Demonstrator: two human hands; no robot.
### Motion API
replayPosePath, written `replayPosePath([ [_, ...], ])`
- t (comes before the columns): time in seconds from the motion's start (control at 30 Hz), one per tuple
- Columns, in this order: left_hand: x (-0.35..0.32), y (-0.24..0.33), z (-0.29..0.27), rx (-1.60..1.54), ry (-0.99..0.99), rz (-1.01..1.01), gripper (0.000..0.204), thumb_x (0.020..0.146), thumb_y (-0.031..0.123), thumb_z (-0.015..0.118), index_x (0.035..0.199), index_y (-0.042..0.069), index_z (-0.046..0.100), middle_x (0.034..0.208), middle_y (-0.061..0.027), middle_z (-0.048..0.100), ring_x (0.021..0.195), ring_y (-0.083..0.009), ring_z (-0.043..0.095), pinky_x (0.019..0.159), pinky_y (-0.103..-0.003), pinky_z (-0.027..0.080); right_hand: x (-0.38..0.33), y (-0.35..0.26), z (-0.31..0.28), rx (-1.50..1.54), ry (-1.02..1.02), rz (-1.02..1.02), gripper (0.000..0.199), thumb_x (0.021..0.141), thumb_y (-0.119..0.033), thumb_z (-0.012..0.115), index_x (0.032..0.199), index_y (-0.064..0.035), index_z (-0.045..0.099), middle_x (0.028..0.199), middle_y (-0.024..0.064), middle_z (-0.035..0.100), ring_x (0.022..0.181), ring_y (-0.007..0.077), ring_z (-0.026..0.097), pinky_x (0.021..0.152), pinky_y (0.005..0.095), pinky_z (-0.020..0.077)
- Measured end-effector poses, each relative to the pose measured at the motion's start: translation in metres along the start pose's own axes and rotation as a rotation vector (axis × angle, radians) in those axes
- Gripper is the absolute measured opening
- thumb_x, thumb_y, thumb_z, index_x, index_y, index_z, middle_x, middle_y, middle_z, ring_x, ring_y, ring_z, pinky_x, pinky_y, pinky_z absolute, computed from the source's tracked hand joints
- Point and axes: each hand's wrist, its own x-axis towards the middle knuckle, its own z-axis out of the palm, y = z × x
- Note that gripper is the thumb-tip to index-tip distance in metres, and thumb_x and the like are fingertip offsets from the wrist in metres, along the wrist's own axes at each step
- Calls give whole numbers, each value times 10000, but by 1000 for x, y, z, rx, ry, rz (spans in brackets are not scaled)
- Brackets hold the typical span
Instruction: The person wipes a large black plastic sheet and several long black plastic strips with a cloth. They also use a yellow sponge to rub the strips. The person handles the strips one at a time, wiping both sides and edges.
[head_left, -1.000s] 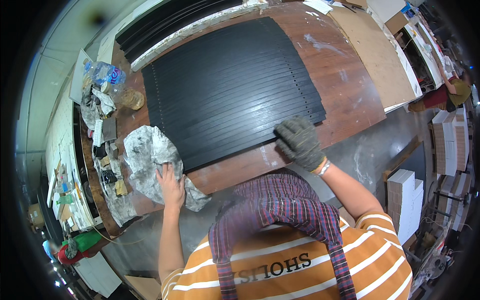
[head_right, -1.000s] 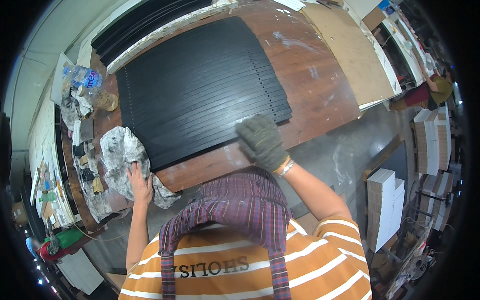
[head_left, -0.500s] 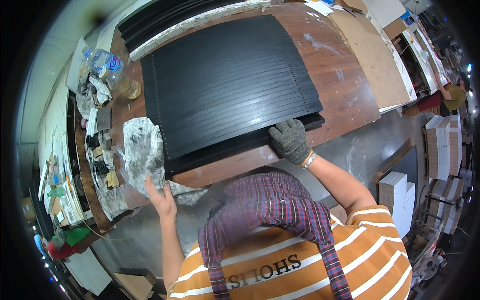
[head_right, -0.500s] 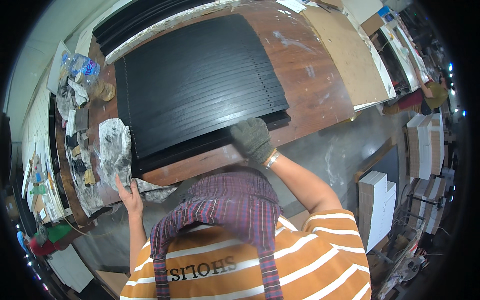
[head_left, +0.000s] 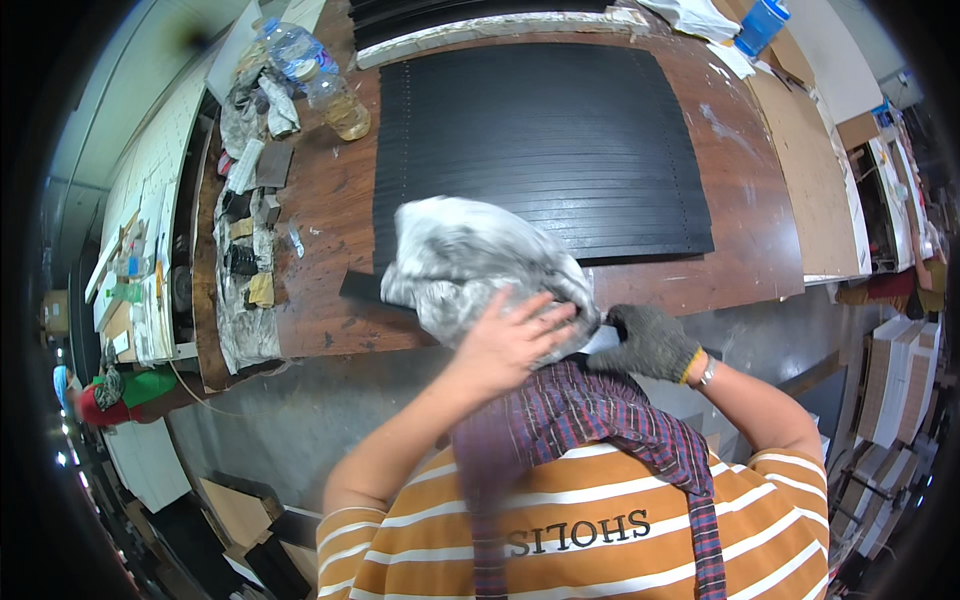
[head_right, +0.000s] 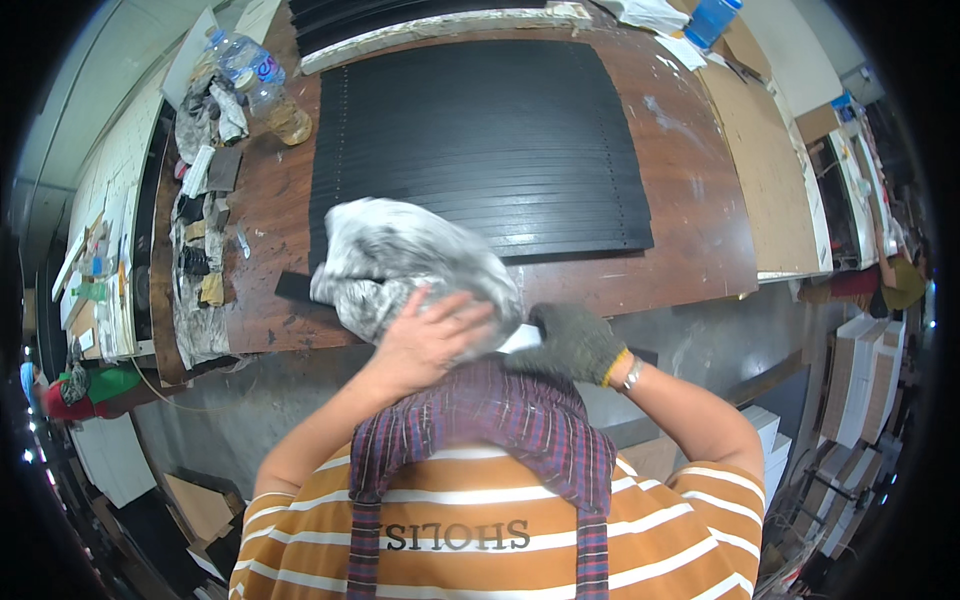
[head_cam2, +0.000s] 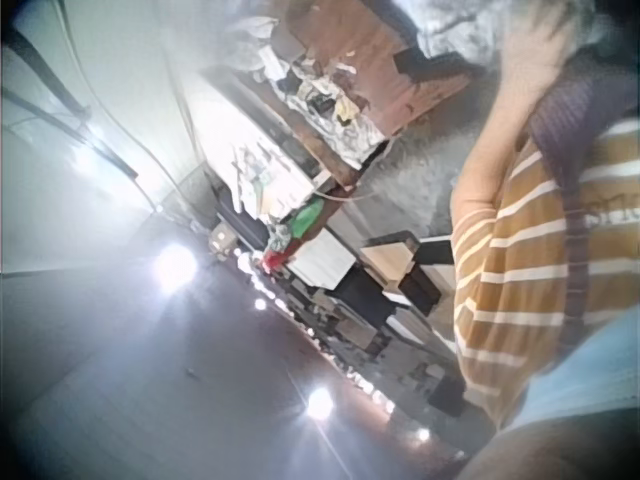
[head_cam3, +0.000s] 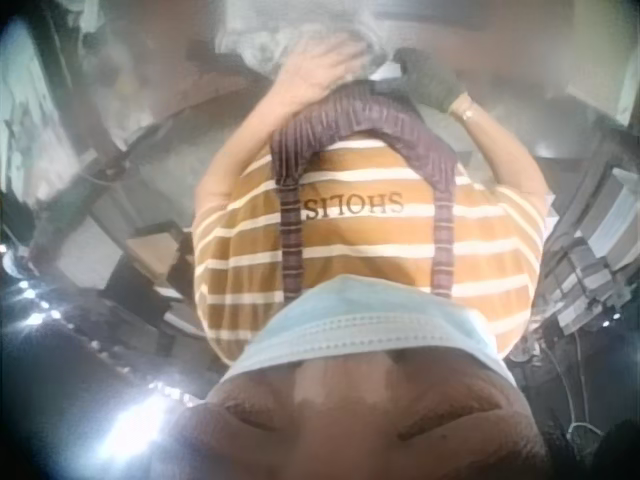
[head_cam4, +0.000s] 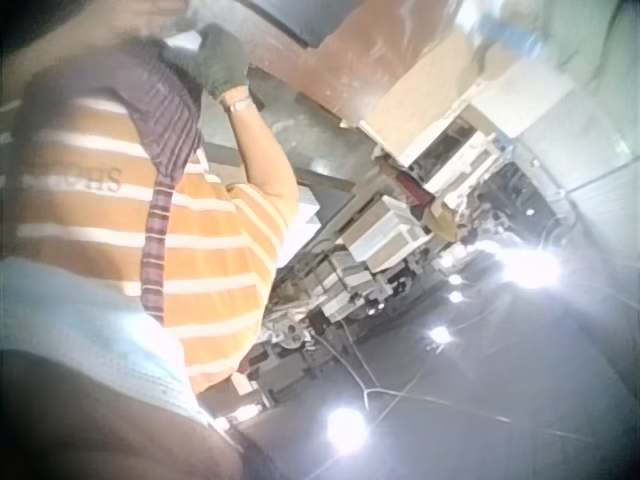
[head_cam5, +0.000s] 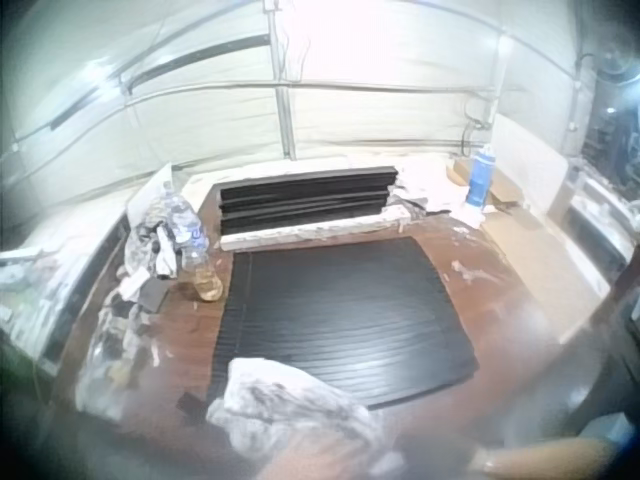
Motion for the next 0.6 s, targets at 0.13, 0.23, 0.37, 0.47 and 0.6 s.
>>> replayPosePath([
  [0.13, -59, -99, -30, 227, 192, -303, 529, 770, 40, 670, 1297, 29, 625, 1278, -182, 660, 1187, -333, 635, 1076, -507, 463, -37, -6, -9, -97, 50, -15, 646, 691, -533, 810, 1114, -56, 713, 1002, 182, 719, 921, 379, 698, 818, 458, 543],
  [0.23, -112, -174, -83, 154, 55, -992, 405, 777, -115, 529, 1148, -54, 680, 1035, -236, 727, 951, -408, 700, 823, -394, 565, -60, -1, -13, -54, 150, 6, 609, 692, -497, 807, 1125, -78, 717, 1012, 169, 716, 930, 372, 696, 813, 444, 545],
  [0.37, -101, -150, -122, -130, 920, -1005, 163, 938, -6, 583, 1022, -62, 710, 880, -108, 753, 754, -236, 700, 724, -367, 540, -64, -2, -13, -97, 341, 121, 526, 715, -484, 806, 1015, -65, 703, 927, 186, 706, 878, 384, 694, 766, 452, 548],
  [0.47, -35, -67, -98, -83, 639, -474, 133, 830, -22, 600, 887, 21, 711, 779, -117, 680, 704, -284, 670, 672, -384, 550, -47, -14, -2, -76, 472, 145, 536, 731, -532, 812, 928, -53, 674, 849, 203, 696, 822, 404, 696, 732, 470, 550],
  [0.6, 45, -6, -51, 90, 244, 113, 282, 818, 88, 634, 1060, 205, 719, 1003, -22, 684, 905, -205, 676, 712, -323, 583, -40, -26, 7, -9, 370, 66, 571, 707, -428, 838, 1124, -63, 702, 977, 193, 720, 915, 395, 696, 785, 446, 556],
])
